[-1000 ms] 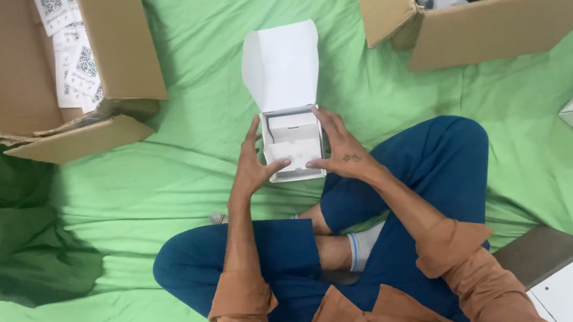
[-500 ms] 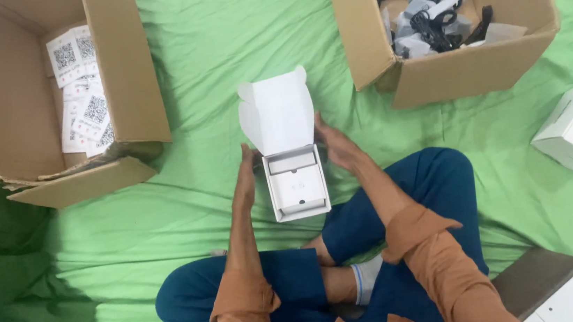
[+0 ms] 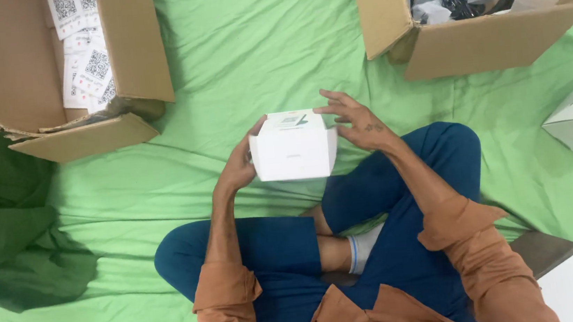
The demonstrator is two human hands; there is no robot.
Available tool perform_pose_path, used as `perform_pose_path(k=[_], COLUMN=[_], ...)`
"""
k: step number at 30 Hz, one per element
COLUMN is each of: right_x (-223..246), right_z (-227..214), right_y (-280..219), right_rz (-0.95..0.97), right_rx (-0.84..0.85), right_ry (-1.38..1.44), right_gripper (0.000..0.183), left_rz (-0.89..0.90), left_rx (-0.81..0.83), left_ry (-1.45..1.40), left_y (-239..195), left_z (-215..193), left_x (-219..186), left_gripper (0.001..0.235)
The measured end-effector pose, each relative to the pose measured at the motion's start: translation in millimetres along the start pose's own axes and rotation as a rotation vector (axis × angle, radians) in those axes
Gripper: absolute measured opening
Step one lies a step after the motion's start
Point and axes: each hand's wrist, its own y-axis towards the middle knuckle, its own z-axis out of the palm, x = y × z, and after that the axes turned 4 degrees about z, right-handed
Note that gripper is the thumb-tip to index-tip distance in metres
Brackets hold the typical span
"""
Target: The person unboxes small electronic devices from white boxes and repacks them into labeled boxes.
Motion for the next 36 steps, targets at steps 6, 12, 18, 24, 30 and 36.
perform_pose_path(k=[6,12,18,24,30,36], right_x=[34,49,16,49,43,47], right_z=[15,16,10,1,-1,-1], right_y=[-28,-9,25,33,36,26], right_rz=[-0.117,0.226,-0.161,0.065,-0.069,0.046], right_rx=[0.154,0.094,-0.013,0.034,0.020,0.048], right_ry=[-0.070,-0.078,-0.311,-0.334,-0.405,-0.244], right_gripper=[0.105,0.097,0.096,0.089,0.083,0.091], left_rz=[-0.121,-0.141,0.050,0.040,-0.039,-0.139], left_rx=[0.032,-0.005,-0.093,-0.146,-0.157,-0.158], left_ry=[0.185,0.286,0.339,0.347,0.407,0.543], left_y=[-14,-7,6,13,12,8], left_z=[11,6,-2,-3,-3,17], left_x=[-64,-40,-12,-9,-20,-9], left_gripper=[0.093,0.077,0.061,0.073,0.074,0.079])
